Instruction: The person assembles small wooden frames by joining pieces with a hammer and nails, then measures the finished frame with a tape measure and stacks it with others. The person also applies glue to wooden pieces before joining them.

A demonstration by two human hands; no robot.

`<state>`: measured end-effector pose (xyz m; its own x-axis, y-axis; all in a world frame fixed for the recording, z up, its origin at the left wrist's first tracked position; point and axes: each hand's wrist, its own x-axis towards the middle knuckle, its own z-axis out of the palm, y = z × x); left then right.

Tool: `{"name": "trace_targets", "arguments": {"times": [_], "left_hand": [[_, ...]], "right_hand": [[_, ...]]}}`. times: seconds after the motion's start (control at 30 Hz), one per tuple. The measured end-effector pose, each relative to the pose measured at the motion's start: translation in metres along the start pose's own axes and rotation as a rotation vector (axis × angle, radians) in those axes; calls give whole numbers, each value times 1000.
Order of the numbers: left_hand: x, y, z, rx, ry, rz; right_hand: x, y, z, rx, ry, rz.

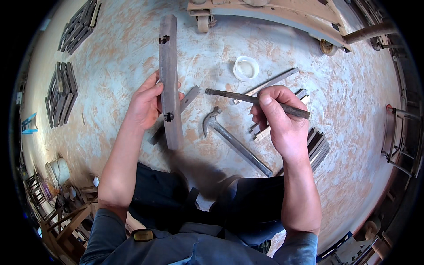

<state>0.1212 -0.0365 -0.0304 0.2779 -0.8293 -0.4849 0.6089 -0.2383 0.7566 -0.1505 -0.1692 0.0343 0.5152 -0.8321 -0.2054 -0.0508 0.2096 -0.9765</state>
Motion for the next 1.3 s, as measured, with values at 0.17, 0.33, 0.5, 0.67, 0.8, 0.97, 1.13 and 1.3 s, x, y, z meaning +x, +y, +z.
{"name": "trace_targets", "arguments": {"times": [0.17, 0.33, 0.5, 0.67, 0.8, 0.97, 1.13, 1.3], "left_hand": [[-2, 2, -4, -95, -143, -29], [-3, -2, 3, 452, -46, -111], [11, -22, -29, 1350, 249, -137], [28, -65, -107, 1822, 401, -185], [34, -94, -132, 1879, 397, -374], [41, -131, -149, 1853, 470, -452], [38, -131, -129, 2026, 471, -193], [27, -158, -88, 1835, 258, -206]], "right_hand": [[1, 1, -4, -7, 18, -8], [6, 3, -7, -43, 45, 8], [13, 7, -19, -77, 91, 9], [19, 2, -24, -62, 131, -16], [17, 6, -34, -49, 173, -19], [20, 15, -46, -46, 247, -13], [34, 31, -51, -214, 312, 99], [75, 73, -56, -386, 259, 109]]}}
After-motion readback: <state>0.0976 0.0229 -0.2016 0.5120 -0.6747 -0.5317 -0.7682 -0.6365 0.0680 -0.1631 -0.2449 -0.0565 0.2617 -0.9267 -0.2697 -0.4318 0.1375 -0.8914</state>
